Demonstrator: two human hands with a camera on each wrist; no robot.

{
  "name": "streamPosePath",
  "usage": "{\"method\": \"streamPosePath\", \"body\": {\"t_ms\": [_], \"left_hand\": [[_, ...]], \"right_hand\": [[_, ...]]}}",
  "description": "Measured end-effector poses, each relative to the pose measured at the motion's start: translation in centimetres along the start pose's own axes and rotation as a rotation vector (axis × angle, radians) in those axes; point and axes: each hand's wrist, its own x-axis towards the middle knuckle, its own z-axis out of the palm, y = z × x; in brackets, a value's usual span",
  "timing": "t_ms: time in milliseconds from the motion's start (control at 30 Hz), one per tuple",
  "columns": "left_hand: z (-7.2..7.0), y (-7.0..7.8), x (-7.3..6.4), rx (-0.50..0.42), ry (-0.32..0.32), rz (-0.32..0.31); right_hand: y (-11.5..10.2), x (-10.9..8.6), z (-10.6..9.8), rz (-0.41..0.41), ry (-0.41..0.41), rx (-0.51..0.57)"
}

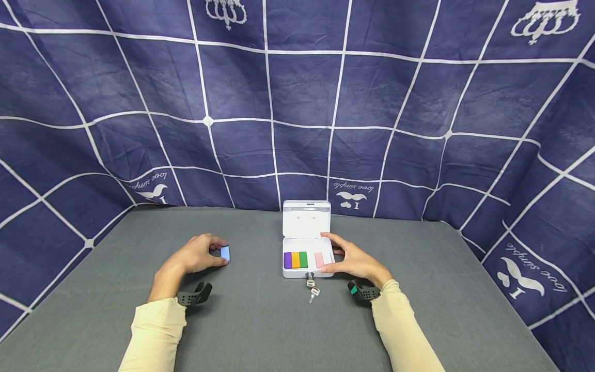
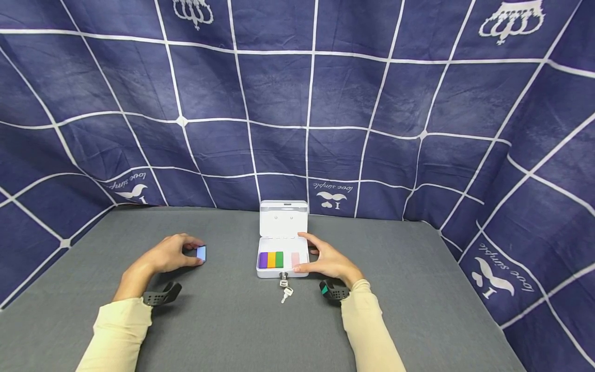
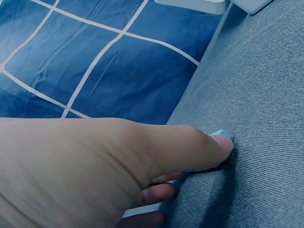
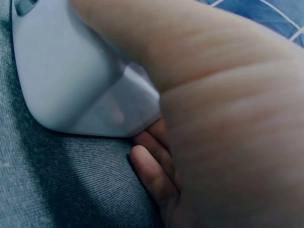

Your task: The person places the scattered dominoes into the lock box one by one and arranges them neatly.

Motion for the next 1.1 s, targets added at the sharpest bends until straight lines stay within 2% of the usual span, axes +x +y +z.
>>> {"method": "streamPosePath", "body": {"t_ms": [1100], "left_hand": [[0.02, 1.0, 0.36, -0.063, 0.074, 0.04]], "right_hand": [[0.08, 0.01, -0.02, 0.002, 0.001, -0.005]]}}
